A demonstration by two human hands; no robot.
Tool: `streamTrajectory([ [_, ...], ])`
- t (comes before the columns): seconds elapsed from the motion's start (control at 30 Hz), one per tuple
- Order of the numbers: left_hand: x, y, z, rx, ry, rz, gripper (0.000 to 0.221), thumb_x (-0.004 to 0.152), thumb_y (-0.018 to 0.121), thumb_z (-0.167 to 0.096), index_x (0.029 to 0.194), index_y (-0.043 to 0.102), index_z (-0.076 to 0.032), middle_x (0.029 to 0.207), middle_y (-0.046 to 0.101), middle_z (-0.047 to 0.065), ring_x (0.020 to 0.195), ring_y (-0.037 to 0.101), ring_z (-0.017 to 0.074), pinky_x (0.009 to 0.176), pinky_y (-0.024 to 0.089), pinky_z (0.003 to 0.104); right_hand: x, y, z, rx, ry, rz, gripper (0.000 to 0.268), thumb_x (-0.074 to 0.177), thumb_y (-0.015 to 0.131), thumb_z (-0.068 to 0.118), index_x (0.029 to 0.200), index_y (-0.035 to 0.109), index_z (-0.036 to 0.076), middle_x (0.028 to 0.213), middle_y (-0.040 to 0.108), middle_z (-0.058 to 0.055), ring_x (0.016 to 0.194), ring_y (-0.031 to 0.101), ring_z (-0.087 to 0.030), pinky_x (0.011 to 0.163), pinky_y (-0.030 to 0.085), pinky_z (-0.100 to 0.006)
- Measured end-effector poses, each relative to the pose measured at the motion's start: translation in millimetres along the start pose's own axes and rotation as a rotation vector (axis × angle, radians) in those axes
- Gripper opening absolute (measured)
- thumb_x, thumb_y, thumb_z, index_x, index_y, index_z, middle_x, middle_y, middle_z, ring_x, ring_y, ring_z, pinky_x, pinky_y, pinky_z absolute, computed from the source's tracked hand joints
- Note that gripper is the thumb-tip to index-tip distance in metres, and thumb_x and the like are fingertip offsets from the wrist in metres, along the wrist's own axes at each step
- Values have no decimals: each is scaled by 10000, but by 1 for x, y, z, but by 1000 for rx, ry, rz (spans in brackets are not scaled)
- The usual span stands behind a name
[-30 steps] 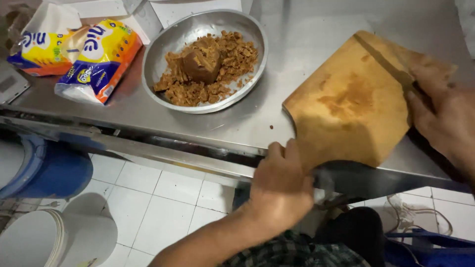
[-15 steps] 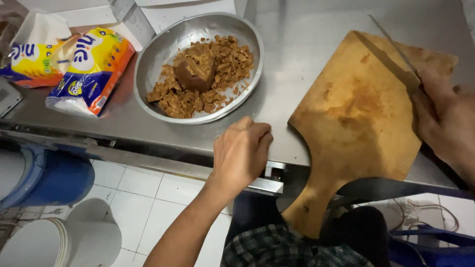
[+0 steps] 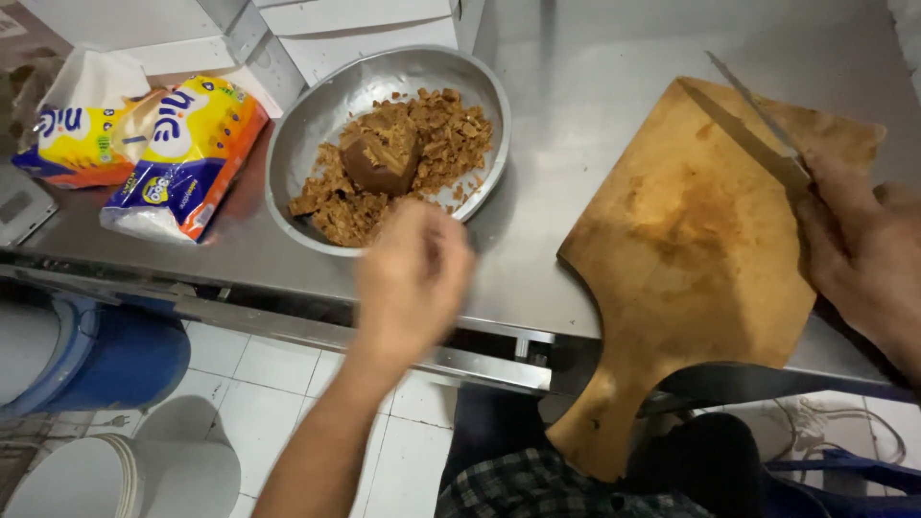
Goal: Cutting a block of palm sugar on a wooden board and transferring the pieces into a metal bowl
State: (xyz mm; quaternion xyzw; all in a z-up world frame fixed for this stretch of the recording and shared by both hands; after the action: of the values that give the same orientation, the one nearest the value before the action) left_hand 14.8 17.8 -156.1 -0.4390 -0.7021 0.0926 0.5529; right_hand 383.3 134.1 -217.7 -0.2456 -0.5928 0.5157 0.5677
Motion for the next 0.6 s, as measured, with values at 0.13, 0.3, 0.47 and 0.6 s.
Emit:
streamTrajectory([
  [0.13,24,-41,54,140,21,-120,108,1003,617,-73,903,580,-59,844,643,95,712,614,262,648,454,418,0,7,-1,-150,-26,-50,359,1233,571,341,1545,663,189,751,626,-256,605,645,-434,593,499,-463],
  [0.3,36,-47,131,489,-211,-48,316,1050,618,-140,778,608,22,872,573,294,836,587,500,745,437,584,-9,9,6,-464,-10,-76,221,1254,499,438,1427,544,309,830,652,-118,464,604,-341,441,464,-414],
  [0.47,64,-51,101,177,-289,124,479,830,606,-296,1199,546,4,1167,550,209,1045,551,340,862,443,461,-15,-3,42,-387,67,121,389,1075,474,453,1409,460,254,869,729,-163,679,753,-472,566,561,-538],
  [0.6,81,-36,94,245,-397,393,697,777,817,-532,1297,602,-121,1283,641,173,1151,598,354,904,469,511,-19,-15,68,-380,48,340,589,960,453,373,1517,300,255,883,686,-121,678,769,-477,563,582,-543],
])
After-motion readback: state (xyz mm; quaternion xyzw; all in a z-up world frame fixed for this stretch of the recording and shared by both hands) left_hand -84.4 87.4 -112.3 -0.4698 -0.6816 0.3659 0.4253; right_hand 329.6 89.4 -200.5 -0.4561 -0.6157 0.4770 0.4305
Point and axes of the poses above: each hand's wrist, its own x-axis towards the middle knuckle, its own y-axis out of the palm, z = x × y, the point moved 3 cm from there along x, towards the middle knuckle
